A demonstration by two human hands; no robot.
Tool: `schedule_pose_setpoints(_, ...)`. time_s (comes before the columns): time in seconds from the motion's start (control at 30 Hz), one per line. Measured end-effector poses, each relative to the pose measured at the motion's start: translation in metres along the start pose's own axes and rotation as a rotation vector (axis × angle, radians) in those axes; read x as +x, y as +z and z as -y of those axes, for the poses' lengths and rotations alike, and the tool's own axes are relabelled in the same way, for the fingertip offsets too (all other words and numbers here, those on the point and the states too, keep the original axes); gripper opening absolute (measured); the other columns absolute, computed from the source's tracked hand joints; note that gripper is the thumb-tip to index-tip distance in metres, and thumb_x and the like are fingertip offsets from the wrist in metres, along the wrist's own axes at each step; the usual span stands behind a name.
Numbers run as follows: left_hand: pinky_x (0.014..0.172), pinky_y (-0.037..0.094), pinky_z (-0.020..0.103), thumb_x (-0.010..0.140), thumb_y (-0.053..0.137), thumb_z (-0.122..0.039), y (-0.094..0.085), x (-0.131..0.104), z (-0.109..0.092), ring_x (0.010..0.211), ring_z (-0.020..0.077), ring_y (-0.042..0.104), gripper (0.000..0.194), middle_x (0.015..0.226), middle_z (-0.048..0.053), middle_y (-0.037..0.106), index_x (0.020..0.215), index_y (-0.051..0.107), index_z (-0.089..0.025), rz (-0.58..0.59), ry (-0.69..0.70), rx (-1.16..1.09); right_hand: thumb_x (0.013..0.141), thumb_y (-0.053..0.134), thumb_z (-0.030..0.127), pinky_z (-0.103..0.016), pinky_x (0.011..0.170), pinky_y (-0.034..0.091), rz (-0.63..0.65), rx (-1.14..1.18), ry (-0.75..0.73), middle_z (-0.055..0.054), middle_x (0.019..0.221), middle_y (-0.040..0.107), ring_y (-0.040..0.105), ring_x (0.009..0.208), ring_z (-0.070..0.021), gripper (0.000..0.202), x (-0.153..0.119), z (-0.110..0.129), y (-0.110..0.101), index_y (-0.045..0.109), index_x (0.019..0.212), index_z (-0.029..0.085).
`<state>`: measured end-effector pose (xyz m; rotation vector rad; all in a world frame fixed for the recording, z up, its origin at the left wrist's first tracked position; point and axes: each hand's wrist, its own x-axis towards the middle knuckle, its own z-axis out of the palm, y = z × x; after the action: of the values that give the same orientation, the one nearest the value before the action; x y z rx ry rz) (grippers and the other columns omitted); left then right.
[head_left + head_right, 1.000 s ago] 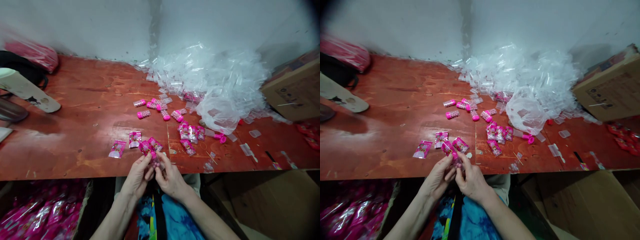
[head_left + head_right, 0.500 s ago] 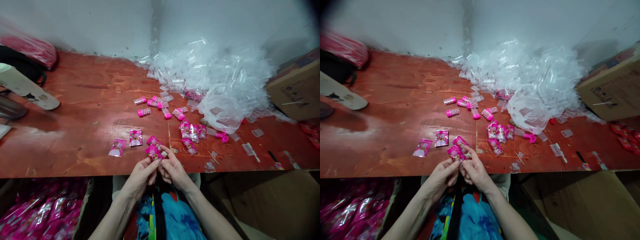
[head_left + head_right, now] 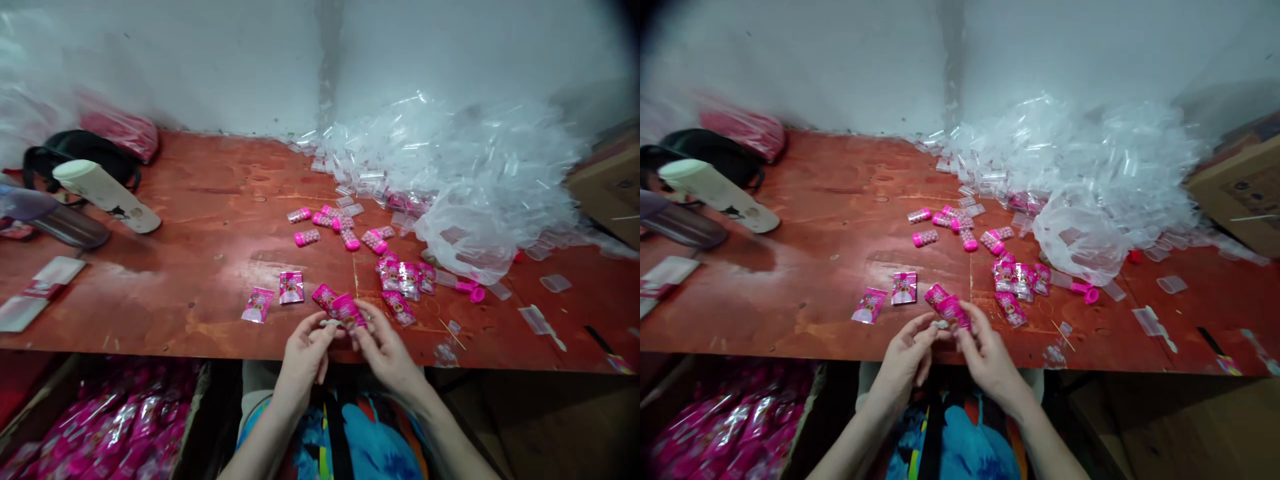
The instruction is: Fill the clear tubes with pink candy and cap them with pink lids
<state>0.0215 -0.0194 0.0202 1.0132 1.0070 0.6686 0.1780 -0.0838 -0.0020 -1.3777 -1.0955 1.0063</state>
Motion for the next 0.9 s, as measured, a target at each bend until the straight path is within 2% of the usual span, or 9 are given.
schedule_pose_setpoints(0.1,0.038,0.033,0.021,0.087,0.056,-0.049,-0.030,-0.001,-0.007,0.038,0.0074,0.045,0.037,0.075,0.005,0.069,0.099,0.063,-0.015,-0.190,0.171,0.223,0.096,0.049,0.044,-0.027,0.060,0.043,-0.223,-0.344,-0.031,0.001,0.070,0.060,0.057,0.060,-0.0165,0.059,0.008,0.010,-0.026,0.030,0.147,0.022)
schedule_pose_setpoints(0.17,0.058,0.047,0.024,0.089,0.055,-0.043,-0.056,-0.001,-0.015,0.060,0.0142,0.061,0.030,0.082,0.007,0.070,0.096,0.067,-0.016,-0.397,0.369,0.497,0.096,0.050,0.043,-0.028,0.056,0.041,-0.274,-0.523,-0.037,0.003,0.062,0.058,0.055,0.052,-0.0176,0.062,0.014,0.014,-0.027,0.028,0.149,0.020)
schedule_pose_setpoints(0.23,0.071,0.049,0.029,0.092,0.051,-0.036,-0.078,0.002,-0.021,0.080,0.0203,0.066,0.029,0.105,0.010,0.070,0.107,0.069,-0.018,-0.593,0.496,0.874,0.098,0.046,0.040,-0.029,0.057,0.043,-0.197,-0.599,-0.093,0.001,0.065,0.063,0.059,0.055,-0.0197,0.054,0.020,0.016,-0.011,0.034,0.147,0.020)
schedule_pose_setpoints(0.27,0.068,0.049,0.031,0.093,0.049,-0.034,-0.086,0.003,-0.022,0.081,0.0215,0.067,0.031,0.119,0.011,0.066,0.113,0.068,-0.019,-0.645,0.498,1.074,0.099,0.043,0.038,-0.030,0.060,0.046,-0.125,-0.606,-0.138,-0.002,0.075,0.069,0.064,0.062,-0.0211,0.048,0.022,0.017,0.002,0.040,0.144,0.021)
schedule_pose_setpoints(0.4,0.048,0.042,0.031,0.095,0.044,-0.027,-0.098,0.011,-0.017,0.063,0.0189,0.066,0.035,0.138,0.008,0.056,0.123,0.065,-0.025,-0.652,0.368,1.574,0.099,0.040,0.029,-0.035,0.085,0.051,0.140,-0.615,-0.309,-0.009,0.122,0.067,0.067,0.104,-0.0251,0.039,0.036,0.020,0.060,0.051,0.136,0.022)
schedule_pose_setpoints(0.53,0.053,0.046,0.029,0.095,0.049,-0.027,-0.100,0.011,-0.010,0.074,0.0196,0.069,0.026,0.125,0.006,0.066,0.106,0.072,-0.023,-0.728,0.543,1.468,0.097,0.043,0.026,-0.037,0.089,0.051,0.186,-0.509,-0.332,-0.010,0.116,0.068,0.065,0.104,-0.0248,0.034,0.052,0.024,0.092,0.057,0.128,0.020)
schedule_pose_setpoints(0.7,0.076,0.052,0.026,0.093,0.054,-0.023,-0.091,-0.003,-0.004,0.097,0.0201,0.068,0.021,0.123,0.008,0.065,0.106,0.071,-0.022,-0.714,0.814,1.162,0.093,0.053,0.036,-0.025,0.060,0.050,0.104,-0.010,-0.118,0.000,0.082,0.062,0.060,0.066,-0.0141,0.036,0.067,0.019,0.117,0.051,0.126,0.022)
schedule_pose_setpoints(0.8,0.086,0.051,0.029,0.093,0.052,-0.022,-0.077,-0.012,-0.001,0.104,0.0209,0.065,0.024,0.128,0.009,0.062,0.109,0.070,-0.023,-0.603,0.782,1.031,0.089,0.057,0.033,-0.025,0.066,0.050,0.023,0.112,-0.075,0.001,0.085,0.057,0.059,0.070,-0.0133,0.035,0.068,0.016,0.127,0.051,0.122,0.021)
schedule_pose_setpoints(0.9,0.080,0.052,0.030,0.091,0.056,-0.029,-0.069,-0.015,-0.003,0.095,0.0205,0.066,0.027,0.115,0.010,0.067,0.115,0.067,-0.021,-0.591,0.582,0.644,0.090,0.054,0.030,-0.027,0.073,0.050,0.032,0.104,-0.116,-0.002,0.094,0.058,0.060,0.081,-0.0153,0.034,0.065,0.015,0.122,0.052,0.122,0.023)
